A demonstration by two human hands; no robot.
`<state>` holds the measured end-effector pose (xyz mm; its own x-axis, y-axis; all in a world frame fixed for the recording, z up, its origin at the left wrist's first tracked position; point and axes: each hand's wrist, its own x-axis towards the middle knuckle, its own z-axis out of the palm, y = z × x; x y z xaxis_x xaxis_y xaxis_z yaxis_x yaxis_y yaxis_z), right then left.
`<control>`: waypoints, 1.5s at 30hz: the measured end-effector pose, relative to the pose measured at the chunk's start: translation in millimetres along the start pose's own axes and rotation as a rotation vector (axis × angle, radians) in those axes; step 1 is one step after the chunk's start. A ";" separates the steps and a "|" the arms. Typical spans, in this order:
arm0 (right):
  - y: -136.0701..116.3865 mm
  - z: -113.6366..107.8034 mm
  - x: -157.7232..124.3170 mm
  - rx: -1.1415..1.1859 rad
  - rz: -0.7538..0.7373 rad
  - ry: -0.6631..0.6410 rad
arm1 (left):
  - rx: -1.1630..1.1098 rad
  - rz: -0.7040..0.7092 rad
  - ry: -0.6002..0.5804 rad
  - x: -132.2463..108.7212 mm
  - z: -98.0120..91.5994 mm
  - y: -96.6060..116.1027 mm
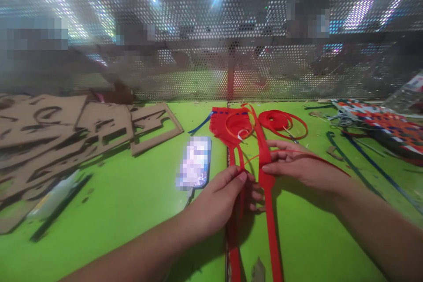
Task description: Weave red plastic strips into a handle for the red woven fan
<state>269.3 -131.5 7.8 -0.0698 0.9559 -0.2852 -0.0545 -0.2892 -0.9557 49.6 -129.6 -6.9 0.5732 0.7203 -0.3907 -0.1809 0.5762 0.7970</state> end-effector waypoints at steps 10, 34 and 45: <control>-19.9 -22.2 -7.7 -0.091 -0.376 0.201 | 0.082 0.140 0.140 -3.6 -9.3 15.5; -8.8 -24.2 -28.9 0.269 -0.398 -0.245 | -0.102 0.064 0.185 1.8 -0.8 1.3; -4.7 14.6 -14.0 -0.060 -0.023 -0.293 | -0.103 0.072 0.013 2.7 -1.7 -5.8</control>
<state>256.1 -144.3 17.4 -0.3545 0.9041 -0.2385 -0.0015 -0.2556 -0.9668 50.9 -130.4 -13.4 0.5457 0.7655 -0.3408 -0.3027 0.5593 0.7717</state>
